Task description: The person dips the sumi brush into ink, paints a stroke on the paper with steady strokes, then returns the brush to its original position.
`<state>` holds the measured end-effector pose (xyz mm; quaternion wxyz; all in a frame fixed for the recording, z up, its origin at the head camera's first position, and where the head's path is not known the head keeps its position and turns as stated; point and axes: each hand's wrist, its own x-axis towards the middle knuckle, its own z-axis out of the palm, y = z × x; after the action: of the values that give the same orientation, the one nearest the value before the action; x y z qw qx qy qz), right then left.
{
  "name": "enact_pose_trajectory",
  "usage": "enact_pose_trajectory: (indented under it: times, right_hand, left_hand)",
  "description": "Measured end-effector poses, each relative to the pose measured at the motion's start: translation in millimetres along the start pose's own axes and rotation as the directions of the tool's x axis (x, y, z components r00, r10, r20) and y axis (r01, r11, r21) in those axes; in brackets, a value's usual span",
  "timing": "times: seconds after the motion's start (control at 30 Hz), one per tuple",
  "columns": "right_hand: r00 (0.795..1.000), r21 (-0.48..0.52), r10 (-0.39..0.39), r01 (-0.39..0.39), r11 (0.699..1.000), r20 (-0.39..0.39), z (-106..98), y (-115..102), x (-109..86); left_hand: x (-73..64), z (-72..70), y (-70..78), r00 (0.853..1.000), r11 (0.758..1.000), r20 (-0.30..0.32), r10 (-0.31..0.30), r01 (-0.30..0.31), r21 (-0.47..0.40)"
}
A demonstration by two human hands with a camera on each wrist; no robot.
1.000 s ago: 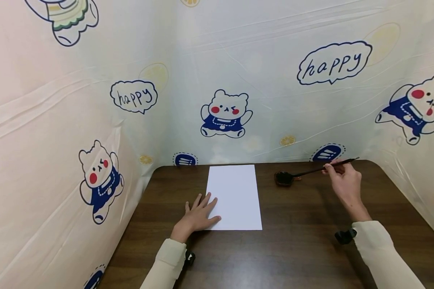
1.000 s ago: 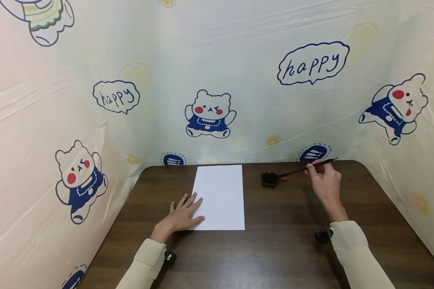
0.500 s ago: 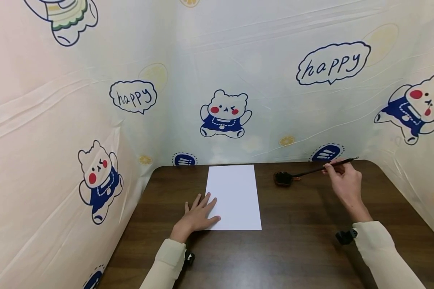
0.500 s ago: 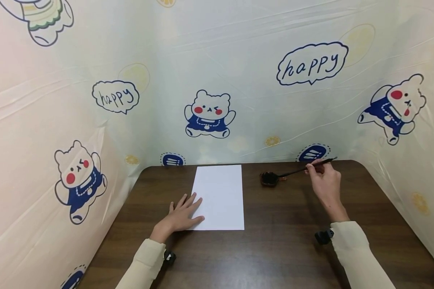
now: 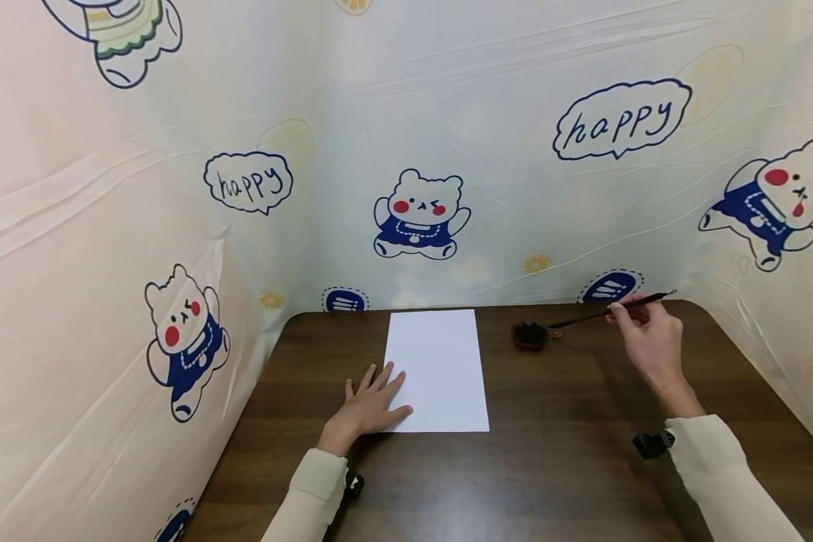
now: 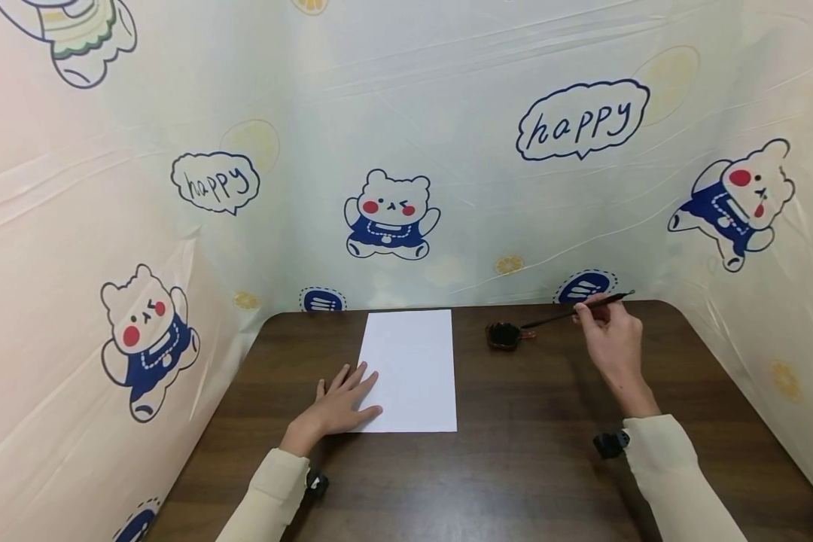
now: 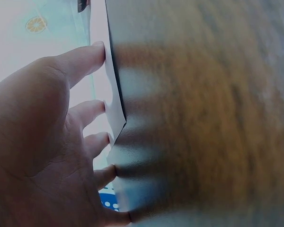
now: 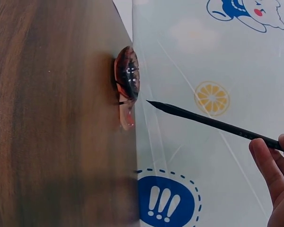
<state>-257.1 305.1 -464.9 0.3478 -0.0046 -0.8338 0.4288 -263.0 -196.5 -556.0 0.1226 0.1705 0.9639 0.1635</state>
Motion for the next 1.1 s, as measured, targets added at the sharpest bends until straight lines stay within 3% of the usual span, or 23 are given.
enact_pose_trajectory:
  times: [0.1, 0.4, 0.8, 1.1]
  right_hand:
    - [1.0, -0.003, -0.01, 0.01, 1.0, 0.006, -1, -4, 1.2]
    - [0.999, 0.016, -0.034, 0.034, 0.999, 0.01, 0, -16, 4.0]
    - [0.997, 0.056, -0.082, 0.082, 0.995, -0.014, 6, -24, 6.1]
    - [0.993, 0.107, -0.115, 0.117, 0.987, -0.031, 11, -37, 8.1]
  left_hand:
    - [-5.8, -6.9, 6.9, 1.0, 1.0, 0.003, 0.008, -0.007, -0.017]
    - [-7.3, -4.6, 3.7, 0.999, 0.998, -0.018, 0.041, -0.041, -0.044]
    - [-3.7, -2.5, 1.7, 0.999, 0.999, -0.017, 0.031, -0.031, -0.019]
    - [-10.1, -12.8, 14.2, 1.0, 1.0, 0.02, -0.006, 0.006, 0.018]
